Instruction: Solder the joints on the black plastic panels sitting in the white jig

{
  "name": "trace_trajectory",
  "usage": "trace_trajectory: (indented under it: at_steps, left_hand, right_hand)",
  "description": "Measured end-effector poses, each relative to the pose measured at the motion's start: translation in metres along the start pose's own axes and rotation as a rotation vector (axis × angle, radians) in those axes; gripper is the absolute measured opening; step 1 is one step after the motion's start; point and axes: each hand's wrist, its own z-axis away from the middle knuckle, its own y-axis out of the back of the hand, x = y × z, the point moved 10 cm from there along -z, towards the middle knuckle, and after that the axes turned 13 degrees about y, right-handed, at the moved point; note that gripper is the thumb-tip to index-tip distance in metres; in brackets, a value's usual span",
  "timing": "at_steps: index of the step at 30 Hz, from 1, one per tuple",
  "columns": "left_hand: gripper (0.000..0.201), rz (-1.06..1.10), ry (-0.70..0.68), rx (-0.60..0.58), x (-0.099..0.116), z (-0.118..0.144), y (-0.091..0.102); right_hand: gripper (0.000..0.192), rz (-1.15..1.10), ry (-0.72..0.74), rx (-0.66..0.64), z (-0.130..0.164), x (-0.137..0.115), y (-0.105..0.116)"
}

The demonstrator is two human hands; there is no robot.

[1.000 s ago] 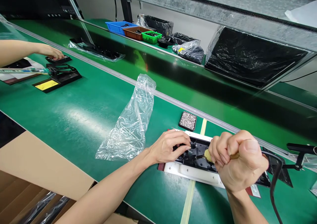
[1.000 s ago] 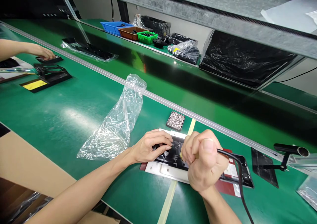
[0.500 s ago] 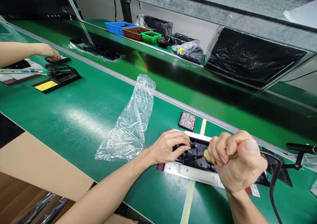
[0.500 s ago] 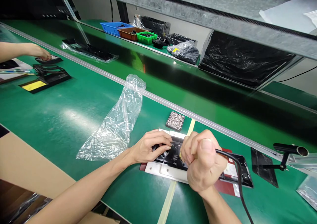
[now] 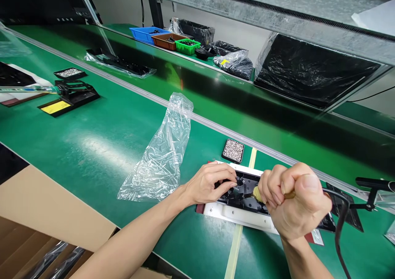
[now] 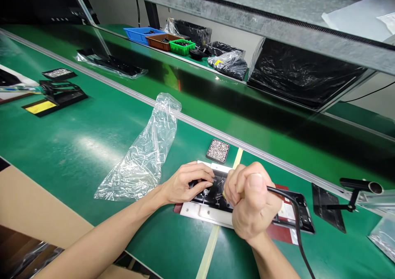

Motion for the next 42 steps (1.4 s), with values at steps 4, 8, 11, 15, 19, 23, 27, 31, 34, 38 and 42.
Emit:
trace_trajectory:
  at_steps: [4,8,11,15,19,23,27,31,34,38,42]
  left_hand:
    - [0.014,-0.003,-0.006,0.002,0.0011,0.0,0.0003]
    - [0.015,-0.005,-0.003,-0.001,0.0012,0.0003,0.0008]
    - [0.014,0.002,0.0,-0.008,0.0004,0.0008,0.0005]
    - [0.012,0.008,0.005,-0.01,-0.0001,0.0011,-0.0001]
    - [0.011,0.007,-0.001,-0.012,0.0014,0.0009,-0.0004]
    - [0.012,0.007,0.0,-0.011,0.0017,0.0007,0.0008]
    - [0.012,0.006,-0.003,-0.01,0.0022,0.0008,0.0005]
    - [0.012,0.001,-0.002,-0.007,0.0024,0.0006,0.0]
    - [0.011,-0.005,0.003,-0.008,0.0019,0.0005,-0.0003]
    - [0.011,-0.002,0.006,-0.007,0.0017,0.0006,-0.0003]
    - [0.011,0.0,0.005,-0.009,0.002,0.0007,-0.0001]
  right_hand:
    - [0.041,0.005,0.0,-0.004,0.0005,0.0003,-0.0002]
    - [0.04,0.0,0.011,-0.004,0.0002,-0.0006,-0.0009]
    - [0.041,0.002,0.015,-0.009,0.0003,-0.001,-0.0015]
    - [0.041,0.006,0.009,-0.008,0.0012,-0.0006,-0.0006]
    - [0.041,0.007,0.002,-0.001,0.0015,-0.0002,0.0006]
    - [0.04,-0.001,-0.007,0.0,0.0015,0.0002,0.0009]
    - [0.04,-0.01,-0.004,-0.004,0.0011,0.0,0.0003]
    - [0.041,0.0,-0.017,0.001,0.0009,0.0014,0.0011]
    - [0.042,-0.004,-0.027,0.008,0.0008,0.0022,0.0019]
    - [0.042,-0.007,-0.024,0.019,0.0008,0.0016,0.0026]
    - [0.041,-0.002,-0.032,0.023,0.0014,0.0021,0.0027]
